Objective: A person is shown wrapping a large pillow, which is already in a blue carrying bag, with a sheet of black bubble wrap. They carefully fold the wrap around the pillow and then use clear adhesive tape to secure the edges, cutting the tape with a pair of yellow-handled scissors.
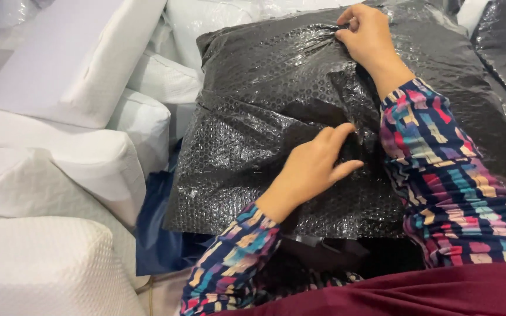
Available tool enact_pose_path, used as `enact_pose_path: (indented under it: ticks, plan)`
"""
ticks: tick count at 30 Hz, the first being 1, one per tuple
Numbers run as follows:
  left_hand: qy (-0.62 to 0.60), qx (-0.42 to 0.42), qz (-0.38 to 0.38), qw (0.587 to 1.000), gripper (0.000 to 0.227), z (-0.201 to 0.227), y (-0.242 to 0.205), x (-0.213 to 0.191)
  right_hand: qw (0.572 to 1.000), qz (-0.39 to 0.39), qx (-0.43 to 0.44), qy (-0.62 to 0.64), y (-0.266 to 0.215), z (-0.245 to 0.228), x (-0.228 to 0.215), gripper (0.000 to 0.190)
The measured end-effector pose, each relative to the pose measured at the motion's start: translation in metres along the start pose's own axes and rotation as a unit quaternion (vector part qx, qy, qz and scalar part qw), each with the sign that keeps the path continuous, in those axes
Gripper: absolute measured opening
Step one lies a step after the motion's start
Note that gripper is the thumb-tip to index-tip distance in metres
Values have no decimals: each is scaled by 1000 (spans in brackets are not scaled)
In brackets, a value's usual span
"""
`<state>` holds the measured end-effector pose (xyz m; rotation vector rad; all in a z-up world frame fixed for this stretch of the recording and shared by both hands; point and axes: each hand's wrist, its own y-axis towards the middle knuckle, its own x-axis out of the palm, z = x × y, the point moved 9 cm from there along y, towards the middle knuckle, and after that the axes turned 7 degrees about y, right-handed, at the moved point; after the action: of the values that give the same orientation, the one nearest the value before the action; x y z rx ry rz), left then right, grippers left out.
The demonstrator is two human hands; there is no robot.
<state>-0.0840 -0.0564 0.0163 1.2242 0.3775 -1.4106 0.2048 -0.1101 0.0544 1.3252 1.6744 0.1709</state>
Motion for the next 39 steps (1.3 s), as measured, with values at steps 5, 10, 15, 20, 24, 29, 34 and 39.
enact_pose_path:
  ticks: [5, 10, 15, 20, 24, 29, 34, 39]
  plan:
    - [312, -123, 180, 925, 48, -84, -89, -107, 999, 1, 51, 13, -2, 5, 1, 10]
    - [272, -350, 111, 890, 51, -181, -200, -109, 999, 15, 32, 19, -5, 1, -1, 10]
    - [82, -385, 124, 911, 30, -163, -238, -106, 999, 22, 33, 28, -6, 15, -3, 12]
    - [-36, -480, -69, 874, 28, -191, -241, -99, 999, -4, 24, 38, -8, 12, -5, 12]
    - [4, -452, 9, 892, 31, -219, -176, -154, 999, -14, 36, 32, -13, 7, -6, 13]
    - [-32, -454, 19, 890, 53, -336, -85, -134, 996, -10, 86, 36, -17, 3, -11, 12]
    - [-121, -452, -15, 884, 68, -410, -8, -87, 991, -11, 132, 36, -24, -15, -16, 10]
    - [-111, -366, 22, 924, 68, -462, 46, -64, 987, 11, 129, 100, -30, -3, -14, 21]
